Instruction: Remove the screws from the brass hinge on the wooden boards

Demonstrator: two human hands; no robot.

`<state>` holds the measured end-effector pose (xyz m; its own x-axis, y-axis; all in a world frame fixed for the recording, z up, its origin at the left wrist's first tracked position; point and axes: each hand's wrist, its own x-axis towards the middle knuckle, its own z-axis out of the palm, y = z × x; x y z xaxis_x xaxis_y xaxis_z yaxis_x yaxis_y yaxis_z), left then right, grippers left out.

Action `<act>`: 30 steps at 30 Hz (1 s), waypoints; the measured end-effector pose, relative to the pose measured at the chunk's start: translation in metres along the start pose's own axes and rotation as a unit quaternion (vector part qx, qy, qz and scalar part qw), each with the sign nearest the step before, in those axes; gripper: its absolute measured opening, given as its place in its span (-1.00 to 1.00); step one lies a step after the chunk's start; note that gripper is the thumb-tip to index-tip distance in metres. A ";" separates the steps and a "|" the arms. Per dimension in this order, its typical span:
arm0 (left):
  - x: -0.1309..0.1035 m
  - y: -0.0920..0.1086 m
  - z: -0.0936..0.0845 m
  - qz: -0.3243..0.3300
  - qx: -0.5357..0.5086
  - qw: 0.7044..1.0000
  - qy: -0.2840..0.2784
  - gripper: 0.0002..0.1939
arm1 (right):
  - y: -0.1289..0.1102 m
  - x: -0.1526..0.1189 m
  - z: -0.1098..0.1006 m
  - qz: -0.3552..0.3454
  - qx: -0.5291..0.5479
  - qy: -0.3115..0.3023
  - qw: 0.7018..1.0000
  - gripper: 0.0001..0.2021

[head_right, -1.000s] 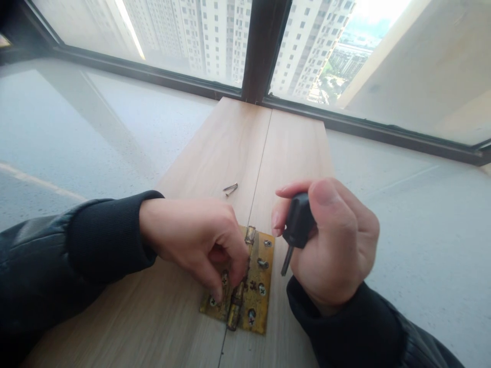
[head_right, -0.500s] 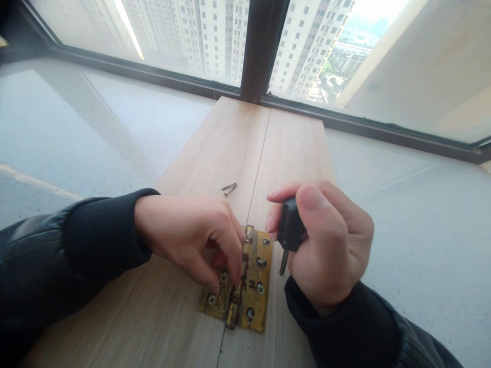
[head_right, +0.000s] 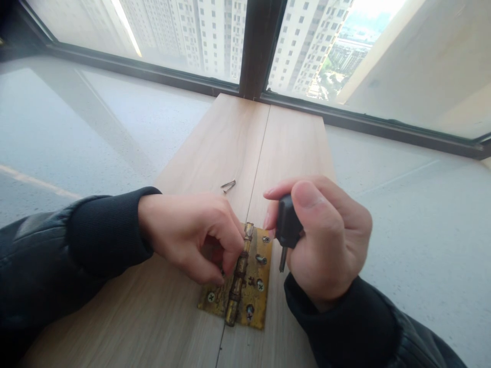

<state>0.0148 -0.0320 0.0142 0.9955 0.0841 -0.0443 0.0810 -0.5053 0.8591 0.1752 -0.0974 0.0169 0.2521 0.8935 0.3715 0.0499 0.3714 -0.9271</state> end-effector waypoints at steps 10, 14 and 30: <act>-0.003 0.000 -0.003 -0.014 -0.039 0.999 -0.028 -0.79 | 0.002 -0.001 -0.001 -0.020 0.000 -0.027 0.999 -0.75; -0.003 0.000 -0.005 -0.020 -0.046 0.998 -0.034 -0.79 | 0.002 -0.001 -0.002 -0.021 -0.008 -0.034 0.999 -0.75; -0.001 0.002 -0.005 -0.011 -0.025 0.999 -0.019 -0.91 | 0.003 -0.001 -0.004 -0.017 0.002 -0.043 0.999 -0.76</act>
<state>0.0137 -0.0292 0.0186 0.9946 0.0627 -0.0823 0.1020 -0.4597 0.8822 0.1787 -0.0985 0.0139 0.1667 0.8989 0.4052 0.0527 0.4023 -0.9140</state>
